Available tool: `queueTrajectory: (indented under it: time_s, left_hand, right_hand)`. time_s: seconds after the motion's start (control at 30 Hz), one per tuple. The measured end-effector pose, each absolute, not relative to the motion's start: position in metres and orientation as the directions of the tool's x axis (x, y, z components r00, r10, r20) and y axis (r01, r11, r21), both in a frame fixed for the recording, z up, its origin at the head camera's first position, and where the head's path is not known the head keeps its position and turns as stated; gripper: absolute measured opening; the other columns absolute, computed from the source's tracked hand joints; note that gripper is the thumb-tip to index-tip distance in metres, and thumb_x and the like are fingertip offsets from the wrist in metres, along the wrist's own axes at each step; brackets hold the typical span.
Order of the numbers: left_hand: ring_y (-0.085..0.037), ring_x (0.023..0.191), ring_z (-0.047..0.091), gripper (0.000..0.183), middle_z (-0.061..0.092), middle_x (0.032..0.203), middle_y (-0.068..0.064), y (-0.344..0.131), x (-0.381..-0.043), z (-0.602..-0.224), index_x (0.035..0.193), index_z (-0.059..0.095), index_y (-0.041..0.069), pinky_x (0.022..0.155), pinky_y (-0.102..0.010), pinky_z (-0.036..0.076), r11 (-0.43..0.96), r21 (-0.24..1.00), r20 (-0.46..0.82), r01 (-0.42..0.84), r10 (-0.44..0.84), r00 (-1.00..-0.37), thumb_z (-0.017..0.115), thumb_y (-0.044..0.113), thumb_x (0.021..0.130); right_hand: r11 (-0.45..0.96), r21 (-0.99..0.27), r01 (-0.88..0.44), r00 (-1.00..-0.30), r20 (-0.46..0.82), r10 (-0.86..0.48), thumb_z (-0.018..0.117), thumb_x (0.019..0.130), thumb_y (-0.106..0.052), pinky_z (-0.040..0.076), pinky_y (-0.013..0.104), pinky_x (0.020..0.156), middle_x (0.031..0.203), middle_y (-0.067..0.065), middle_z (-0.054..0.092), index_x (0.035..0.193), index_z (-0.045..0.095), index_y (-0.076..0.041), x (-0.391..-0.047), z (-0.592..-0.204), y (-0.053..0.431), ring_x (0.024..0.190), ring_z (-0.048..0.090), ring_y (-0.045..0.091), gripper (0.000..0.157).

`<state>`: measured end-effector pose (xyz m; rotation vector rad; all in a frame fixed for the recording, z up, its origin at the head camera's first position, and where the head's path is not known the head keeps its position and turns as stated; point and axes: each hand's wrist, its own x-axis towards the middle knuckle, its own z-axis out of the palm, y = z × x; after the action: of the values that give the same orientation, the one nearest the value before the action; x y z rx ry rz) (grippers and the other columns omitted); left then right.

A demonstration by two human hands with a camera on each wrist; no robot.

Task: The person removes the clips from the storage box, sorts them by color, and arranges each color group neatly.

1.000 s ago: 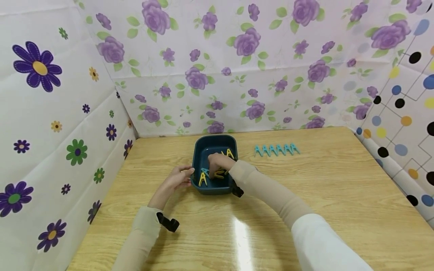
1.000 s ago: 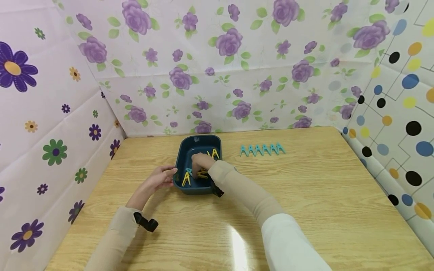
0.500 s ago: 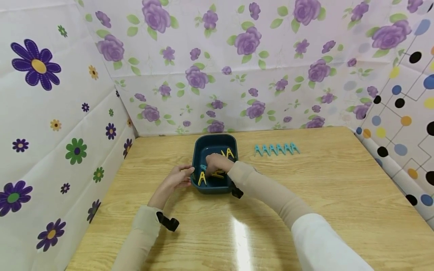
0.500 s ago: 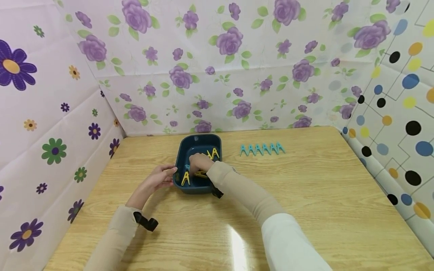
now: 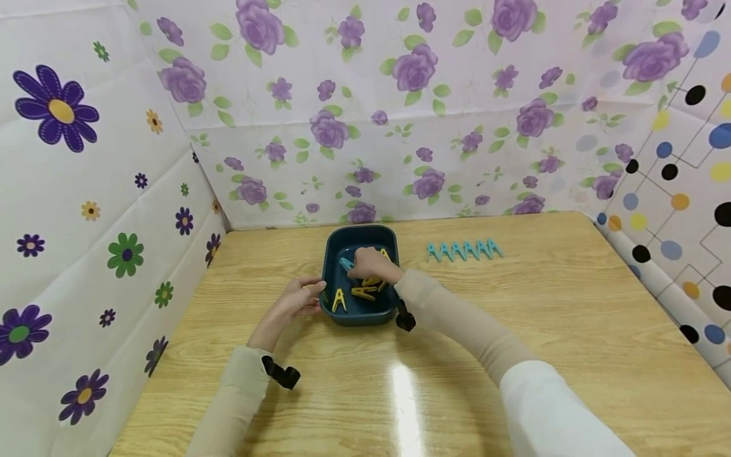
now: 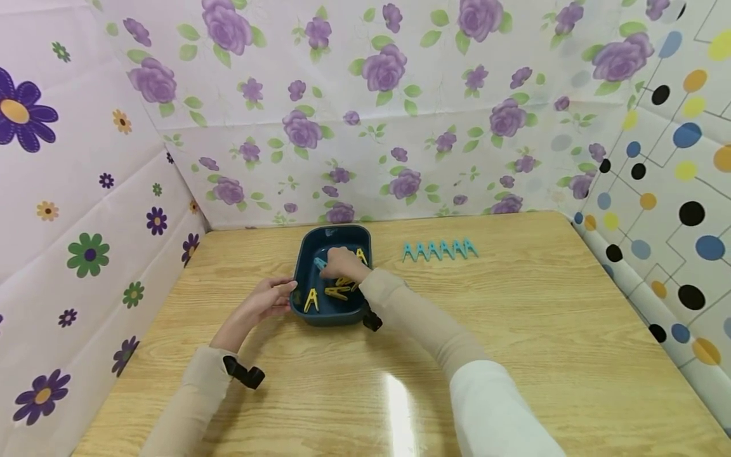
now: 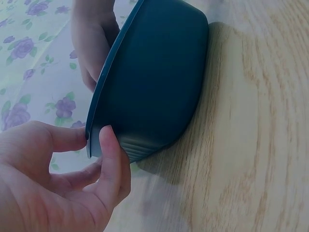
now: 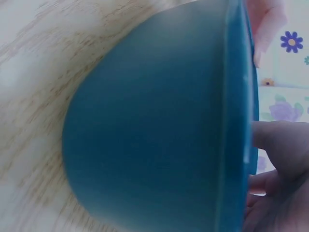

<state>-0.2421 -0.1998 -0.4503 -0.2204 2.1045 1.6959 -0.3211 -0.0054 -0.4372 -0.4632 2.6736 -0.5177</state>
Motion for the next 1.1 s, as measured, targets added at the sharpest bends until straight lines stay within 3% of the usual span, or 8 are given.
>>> queueTrajectory:
  time_s: [0.13,0.43,0.53,0.63,0.73,1.1]
  left_hand:
    - [-0.006,0.064,0.058,0.054,0.059,0.09,-0.004,-0.2,-0.242,-0.45,0.147,0.034,0.001,0.065,-0.022,0.055,0.238,0.896,-0.414,-0.375,0.143,-0.899,0.051,0.024,0.101]
    - [-0.008,0.065,0.057,0.049,0.057,0.086,-0.002,-0.199,-0.241,-0.451,0.142,0.039,-0.001,0.063,-0.021,0.054,0.235,0.899,-0.408,-0.37,0.145,-0.901,0.053,0.022,0.101]
    - [-0.008,0.065,0.057,0.045,0.057,0.082,-0.001,-0.198,-0.241,-0.452,0.138,0.043,-0.002,0.062,-0.02,0.053,0.229,0.899,-0.411,-0.374,0.146,-0.9,0.053,0.021,0.1]
    - [-0.008,0.063,0.057,0.04,0.056,0.079,0.0,-0.198,-0.241,-0.452,0.132,0.045,-0.002,0.06,-0.019,0.053,0.222,0.901,-0.41,-0.374,0.147,-0.9,0.053,0.021,0.1]
    - [-0.007,0.063,0.057,0.037,0.056,0.079,0.001,-0.197,-0.241,-0.452,0.128,0.047,-0.003,0.06,-0.019,0.053,0.221,0.902,-0.406,-0.37,0.145,-0.902,0.052,0.021,0.101]
    - [-0.006,0.061,0.056,0.036,0.057,0.075,0.001,-0.197,-0.242,-0.452,0.125,0.049,-0.007,0.057,-0.017,0.052,0.222,0.9,-0.41,-0.375,0.139,-0.901,0.052,0.02,0.101]
  right_hand:
    - [0.854,-0.468,-0.229,-0.897,-0.239,-0.372,0.067,0.089,-0.025,0.026,0.023,0.042,0.047,-0.005,0.023,0.05,0.035,-0.016,-0.323,-0.434,0.001,0.039,0.024,0.01,0.052]
    - [0.786,-0.55,-0.282,-0.901,-0.13,-0.414,0.067,0.089,-0.021,0.021,0.022,0.045,0.05,-0.005,0.02,0.053,0.034,-0.014,-0.32,-0.432,0.016,0.042,0.017,0.009,0.049]
    - [0.78,-0.546,-0.305,-0.908,-0.08,-0.411,0.067,0.089,-0.022,0.026,0.022,0.048,0.055,-0.004,0.031,0.065,0.046,-0.012,-0.319,-0.429,0.022,0.046,0.027,0.009,0.033]
    - [0.769,-0.556,-0.315,-0.914,-0.041,-0.404,0.067,0.089,-0.022,0.035,0.021,0.052,0.067,-0.001,0.051,0.087,0.061,-0.008,-0.317,-0.424,0.027,0.054,0.043,0.01,0.016]
    - [0.751,-0.577,-0.321,-0.915,-0.016,-0.403,0.066,0.09,-0.022,0.042,0.021,0.056,0.083,0.006,0.064,0.104,0.064,-0.003,-0.315,-0.422,0.032,0.062,0.054,0.012,0.024]
    - [0.729,-0.612,-0.307,-0.934,0.046,-0.354,0.068,0.089,-0.023,0.046,0.025,0.062,0.092,0.01,0.067,0.105,0.067,-0.002,-0.313,-0.425,0.045,0.071,0.058,0.016,0.025]
